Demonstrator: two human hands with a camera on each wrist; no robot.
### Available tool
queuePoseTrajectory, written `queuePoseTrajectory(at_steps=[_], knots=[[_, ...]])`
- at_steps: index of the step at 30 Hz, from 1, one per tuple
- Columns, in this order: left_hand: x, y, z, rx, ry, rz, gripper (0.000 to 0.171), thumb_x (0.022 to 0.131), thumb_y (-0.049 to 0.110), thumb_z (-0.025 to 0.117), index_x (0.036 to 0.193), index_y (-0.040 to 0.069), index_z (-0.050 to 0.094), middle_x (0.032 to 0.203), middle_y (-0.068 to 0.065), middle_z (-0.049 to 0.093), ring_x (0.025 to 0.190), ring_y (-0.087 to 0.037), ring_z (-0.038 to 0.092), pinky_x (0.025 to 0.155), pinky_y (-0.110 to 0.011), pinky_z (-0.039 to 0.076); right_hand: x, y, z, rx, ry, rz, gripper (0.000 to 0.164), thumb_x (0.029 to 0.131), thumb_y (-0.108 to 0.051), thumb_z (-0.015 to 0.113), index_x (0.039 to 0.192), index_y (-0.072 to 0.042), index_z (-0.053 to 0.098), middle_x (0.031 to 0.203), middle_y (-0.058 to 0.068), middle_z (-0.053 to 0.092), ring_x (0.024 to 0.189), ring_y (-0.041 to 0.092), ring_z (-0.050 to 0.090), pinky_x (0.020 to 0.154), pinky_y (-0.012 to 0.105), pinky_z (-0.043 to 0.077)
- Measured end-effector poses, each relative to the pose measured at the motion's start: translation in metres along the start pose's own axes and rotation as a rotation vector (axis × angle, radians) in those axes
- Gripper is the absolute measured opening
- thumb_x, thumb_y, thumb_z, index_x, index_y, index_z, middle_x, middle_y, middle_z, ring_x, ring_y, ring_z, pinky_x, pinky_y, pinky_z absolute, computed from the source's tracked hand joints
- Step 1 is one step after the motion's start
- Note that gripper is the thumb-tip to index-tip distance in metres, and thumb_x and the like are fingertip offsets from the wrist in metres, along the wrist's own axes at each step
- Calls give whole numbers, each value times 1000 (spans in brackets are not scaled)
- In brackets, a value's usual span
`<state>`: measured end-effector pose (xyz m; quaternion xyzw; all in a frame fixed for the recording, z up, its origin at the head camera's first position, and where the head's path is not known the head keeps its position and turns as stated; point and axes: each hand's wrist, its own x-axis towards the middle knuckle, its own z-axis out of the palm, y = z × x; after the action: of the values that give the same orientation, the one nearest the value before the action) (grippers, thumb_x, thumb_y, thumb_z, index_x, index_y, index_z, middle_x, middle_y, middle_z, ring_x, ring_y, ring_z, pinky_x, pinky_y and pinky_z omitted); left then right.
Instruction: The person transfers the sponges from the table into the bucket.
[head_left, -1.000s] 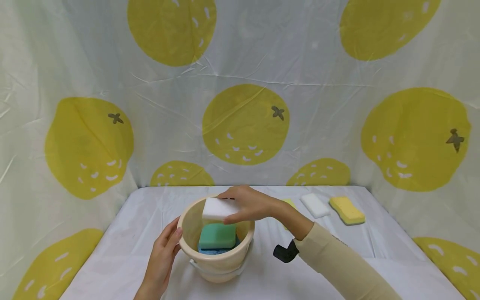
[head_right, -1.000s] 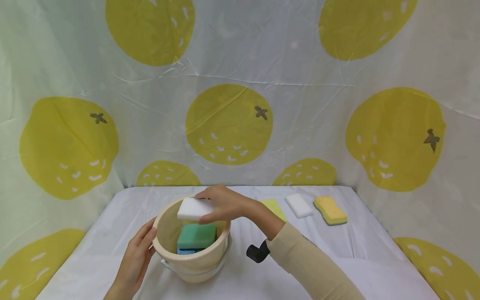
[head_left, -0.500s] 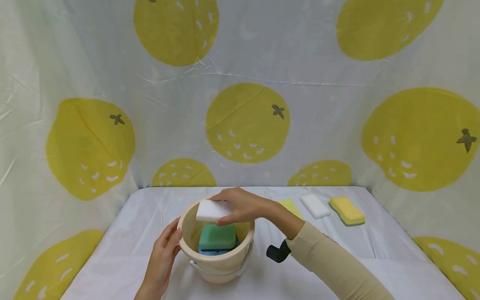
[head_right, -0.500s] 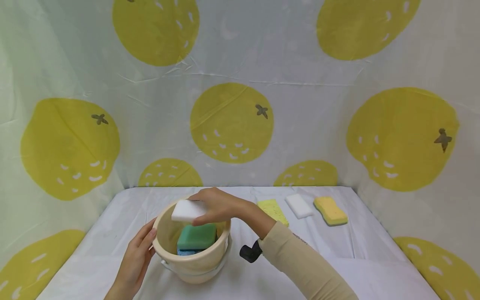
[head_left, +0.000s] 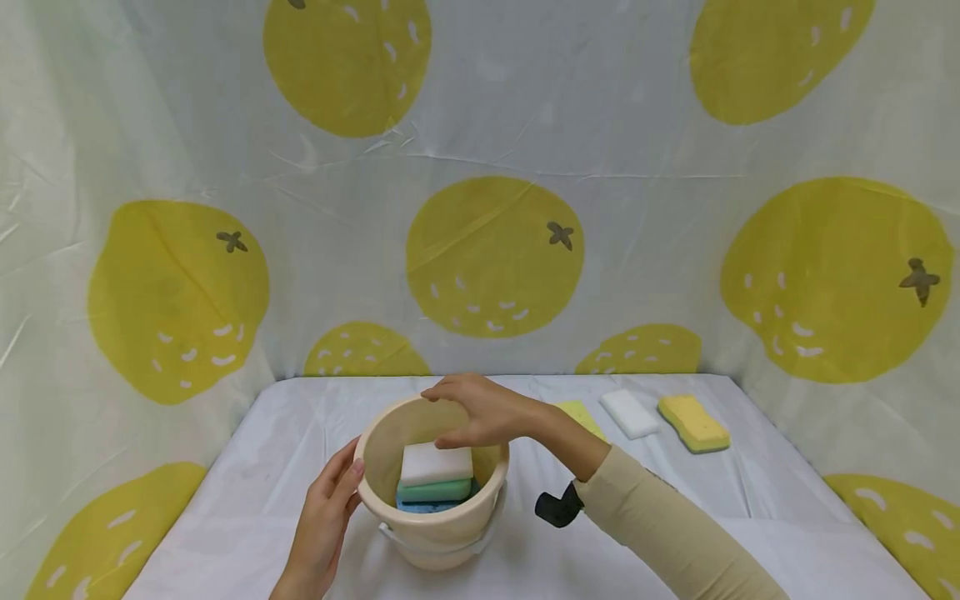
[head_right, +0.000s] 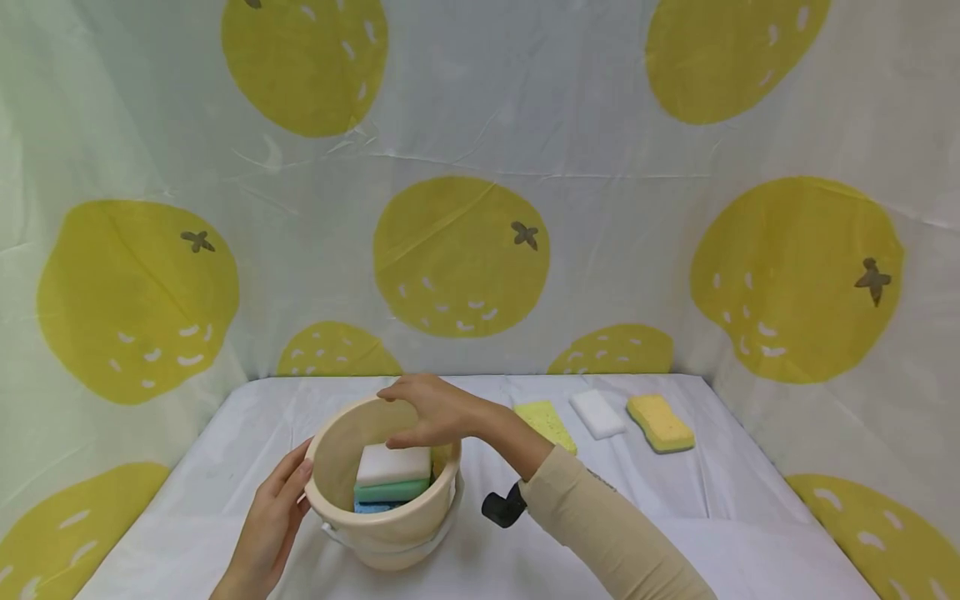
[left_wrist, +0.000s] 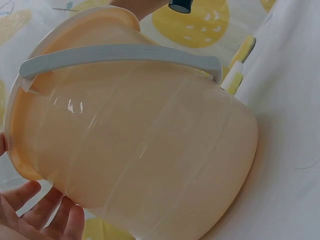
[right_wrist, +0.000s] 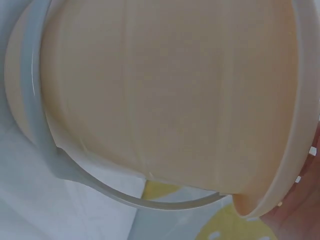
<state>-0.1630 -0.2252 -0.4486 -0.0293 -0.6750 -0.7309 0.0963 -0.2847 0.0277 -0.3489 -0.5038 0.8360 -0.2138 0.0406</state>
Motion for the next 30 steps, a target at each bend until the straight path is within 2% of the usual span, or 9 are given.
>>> queuePoseTrajectory(at_steps=[18,25,30], knots=[[1,-4,0,1,2,6,52,111,26,53,153,-2,43,156,-17,43,128,-9,53,98,-23,49,-13,8,-3,-23,54,-3,58,97,-33,72,143,-2,59,140,13,60,129,27,54,107,46,44],[1,-4,-1,3,8,-4,51,111,27,53,153,-1,44,156,-16,44,127,-9,54,96,-24,49,-24,8,-8,8,62,25,56,97,-29,72,144,-1,58,141,13,60,130,29,54,107,48,44],[2,-5,-2,5,5,-7,52,111,27,52,154,-1,43,156,-15,43,127,-8,53,96,-24,49,-32,12,-10,-10,76,29,56,98,-31,72,145,-2,57,141,12,59,130,29,54,107,49,44]])
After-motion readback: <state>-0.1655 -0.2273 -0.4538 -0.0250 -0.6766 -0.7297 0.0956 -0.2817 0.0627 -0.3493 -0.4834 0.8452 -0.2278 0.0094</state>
